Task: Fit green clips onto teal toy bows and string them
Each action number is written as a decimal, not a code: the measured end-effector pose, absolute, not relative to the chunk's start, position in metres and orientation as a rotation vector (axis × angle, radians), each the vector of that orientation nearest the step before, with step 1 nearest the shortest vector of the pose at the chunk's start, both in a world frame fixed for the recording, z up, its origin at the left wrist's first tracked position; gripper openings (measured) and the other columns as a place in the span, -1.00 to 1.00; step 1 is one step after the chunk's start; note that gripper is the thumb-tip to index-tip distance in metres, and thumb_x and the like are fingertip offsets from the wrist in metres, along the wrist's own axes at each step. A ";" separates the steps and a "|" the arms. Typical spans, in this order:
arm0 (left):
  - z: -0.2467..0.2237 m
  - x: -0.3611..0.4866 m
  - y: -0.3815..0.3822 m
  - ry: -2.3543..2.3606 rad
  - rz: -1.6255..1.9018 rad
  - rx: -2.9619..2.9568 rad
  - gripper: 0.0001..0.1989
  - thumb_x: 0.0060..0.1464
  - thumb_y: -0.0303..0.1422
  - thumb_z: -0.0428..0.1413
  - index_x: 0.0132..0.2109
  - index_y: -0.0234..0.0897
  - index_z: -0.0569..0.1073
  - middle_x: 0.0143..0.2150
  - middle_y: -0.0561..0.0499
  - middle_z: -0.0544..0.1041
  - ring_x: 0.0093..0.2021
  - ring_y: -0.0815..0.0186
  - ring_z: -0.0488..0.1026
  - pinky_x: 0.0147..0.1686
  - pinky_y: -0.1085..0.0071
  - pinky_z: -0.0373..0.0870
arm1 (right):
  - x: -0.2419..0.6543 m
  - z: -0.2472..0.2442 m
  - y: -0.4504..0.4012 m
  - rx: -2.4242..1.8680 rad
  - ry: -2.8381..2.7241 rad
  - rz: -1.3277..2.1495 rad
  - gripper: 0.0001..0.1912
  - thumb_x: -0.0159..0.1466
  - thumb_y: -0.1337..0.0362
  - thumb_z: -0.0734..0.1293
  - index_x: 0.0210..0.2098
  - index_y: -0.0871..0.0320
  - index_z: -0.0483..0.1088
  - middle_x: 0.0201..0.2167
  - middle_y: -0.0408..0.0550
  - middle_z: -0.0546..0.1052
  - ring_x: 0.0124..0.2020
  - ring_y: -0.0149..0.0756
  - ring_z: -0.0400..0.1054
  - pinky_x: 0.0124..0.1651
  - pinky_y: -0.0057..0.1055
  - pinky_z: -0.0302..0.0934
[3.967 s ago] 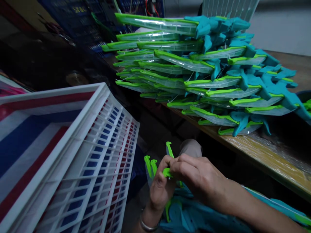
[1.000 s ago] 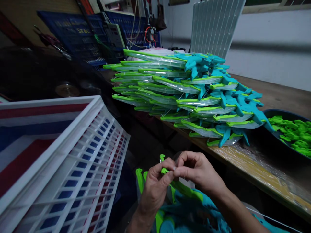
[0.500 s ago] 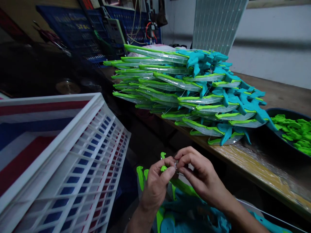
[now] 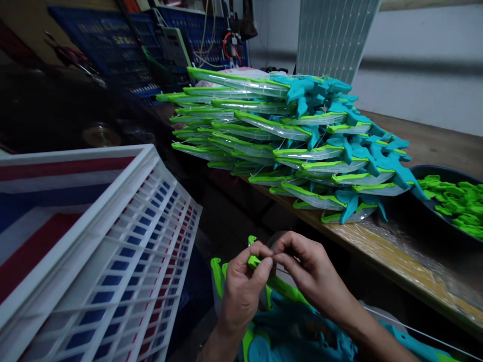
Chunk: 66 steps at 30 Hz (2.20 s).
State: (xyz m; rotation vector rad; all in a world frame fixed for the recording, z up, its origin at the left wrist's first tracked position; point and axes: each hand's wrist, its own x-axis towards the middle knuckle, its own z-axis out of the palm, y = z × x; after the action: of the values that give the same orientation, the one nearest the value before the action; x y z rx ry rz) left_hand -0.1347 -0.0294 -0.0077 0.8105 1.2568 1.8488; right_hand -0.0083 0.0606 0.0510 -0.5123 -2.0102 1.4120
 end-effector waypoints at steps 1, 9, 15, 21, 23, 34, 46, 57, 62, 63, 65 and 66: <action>-0.010 -0.135 -0.030 1.277 1.847 0.821 -0.90 0.20 -0.31 0.25 -0.28 -0.21 0.56 -0.35 0.09 0.43 -0.31 0.40 0.31 -0.23 0.52 0.26 | -0.008 0.051 0.061 -0.516 -2.016 1.402 -0.90 0.41 0.39 0.30 -0.28 0.18 0.38 -0.37 -0.16 0.44 -0.34 -0.46 0.30 -0.28 -0.55 0.17; 0.000 -0.143 -0.029 1.131 1.735 0.769 -0.75 0.17 -0.19 0.27 -0.34 -0.29 0.52 -0.40 0.05 0.35 -0.34 0.37 0.25 -0.28 0.48 0.25 | -0.012 0.038 0.060 -0.309 -2.065 0.944 -0.93 0.45 0.42 0.28 -0.19 0.19 0.38 -0.31 -0.05 0.47 -0.29 -0.39 0.37 -0.24 -0.47 0.26; 0.006 -0.144 -0.028 1.063 1.734 0.633 -0.73 0.04 -0.19 0.36 -0.35 -0.31 0.56 -0.37 0.01 0.38 -0.33 0.35 0.30 -0.26 0.47 0.30 | -0.014 0.030 0.056 -0.176 -2.110 0.613 -0.83 0.43 0.51 0.23 -0.04 0.25 0.37 -0.20 0.10 0.48 -0.18 -0.29 0.37 -0.15 -0.37 0.36; 0.006 -0.141 -0.025 1.117 1.747 0.508 -0.69 -0.10 -0.18 0.44 -0.43 -0.32 0.56 -0.40 0.01 0.40 -0.35 0.36 0.31 -0.29 0.49 0.30 | -0.016 0.027 0.052 -0.258 -2.087 0.560 -0.87 0.44 0.50 0.18 -0.12 0.24 0.34 -0.28 0.08 0.45 -0.28 -0.30 0.31 -0.27 -0.38 0.28; 0.008 -0.139 -0.024 1.125 1.747 0.478 -0.69 -0.13 -0.19 0.45 -0.44 -0.32 0.56 -0.42 0.02 0.40 -0.39 0.38 0.30 -0.33 0.50 0.29 | -0.016 0.026 0.052 -0.305 -2.067 0.546 -0.87 0.42 0.52 0.19 -0.14 0.23 0.32 -0.29 0.06 0.44 -0.29 -0.31 0.30 -0.28 -0.39 0.25; 0.004 -0.138 -0.025 1.165 1.756 0.409 -0.61 -0.17 -0.12 0.47 -0.36 -0.33 0.59 -0.40 0.00 0.51 -0.36 0.38 0.41 -0.31 0.51 0.38 | -0.008 0.040 0.049 -0.348 -2.129 0.758 -0.74 0.42 0.41 0.30 0.10 0.18 0.33 -0.10 0.07 0.45 -0.11 -0.27 0.37 -0.09 -0.35 0.33; 0.002 -0.141 -0.028 1.133 1.748 0.700 -0.69 0.17 -0.17 0.29 -0.40 -0.29 0.49 -0.45 0.05 0.38 -0.37 0.38 0.31 -0.29 0.47 0.28 | -0.004 0.041 0.051 -0.378 -2.196 0.674 -0.94 0.41 0.44 0.29 -0.21 0.18 0.34 -0.33 -0.08 0.42 -0.32 -0.39 0.31 -0.29 -0.45 0.18; 0.004 -0.140 -0.028 1.148 1.731 0.755 -0.65 0.19 -0.16 0.26 -0.44 -0.29 0.44 -0.47 0.04 0.30 -0.40 0.35 0.23 -0.34 0.42 0.22 | 0.007 0.054 0.054 -0.419 -2.309 0.407 -0.92 0.26 0.47 0.18 -0.31 0.19 0.22 -0.38 -0.04 0.29 -0.35 -0.29 0.19 -0.34 -0.35 0.10; 0.003 -0.140 -0.030 1.162 1.731 0.759 -0.66 0.19 -0.17 0.25 -0.42 -0.29 0.45 -0.45 0.03 0.32 -0.38 0.34 0.23 -0.33 0.40 0.22 | 0.007 0.055 0.059 -0.420 -2.379 0.308 -0.92 0.24 0.45 0.17 -0.38 0.19 0.21 -0.41 -0.03 0.24 -0.37 -0.28 0.13 -0.36 -0.32 0.05; 0.003 -0.141 -0.030 1.164 1.730 0.764 -0.67 0.20 -0.17 0.25 -0.42 -0.29 0.45 -0.44 0.03 0.32 -0.37 0.33 0.24 -0.33 0.40 0.22 | 0.008 0.055 0.060 -0.420 -2.400 0.275 -0.92 0.23 0.44 0.17 -0.39 0.20 0.22 -0.41 -0.03 0.24 -0.36 -0.27 0.12 -0.35 -0.31 0.05; 0.002 -0.141 -0.031 1.170 1.722 0.792 -0.68 0.22 -0.17 0.23 -0.41 -0.28 0.46 -0.44 0.03 0.33 -0.37 0.33 0.25 -0.32 0.39 0.21 | 0.010 0.058 0.062 -0.420 -2.454 0.188 -0.92 0.22 0.43 0.17 -0.40 0.20 0.25 -0.41 -0.01 0.24 -0.36 -0.24 0.11 -0.34 -0.28 0.06; 0.001 -0.141 -0.031 1.174 1.721 0.806 -0.68 0.23 -0.18 0.23 -0.41 -0.28 0.46 -0.44 0.03 0.34 -0.37 0.33 0.25 -0.31 0.39 0.21 | 0.011 0.059 0.062 -0.421 -2.489 0.133 -0.91 0.22 0.42 0.17 -0.41 0.21 0.26 -0.42 0.00 0.24 -0.36 -0.22 0.11 -0.33 -0.27 0.06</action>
State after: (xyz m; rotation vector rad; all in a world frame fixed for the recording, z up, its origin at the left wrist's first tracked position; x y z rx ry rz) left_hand -0.1413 -0.0306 0.0014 0.8064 1.1738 1.7214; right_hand 0.0111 0.0624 0.0590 -0.4207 -2.4891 0.1327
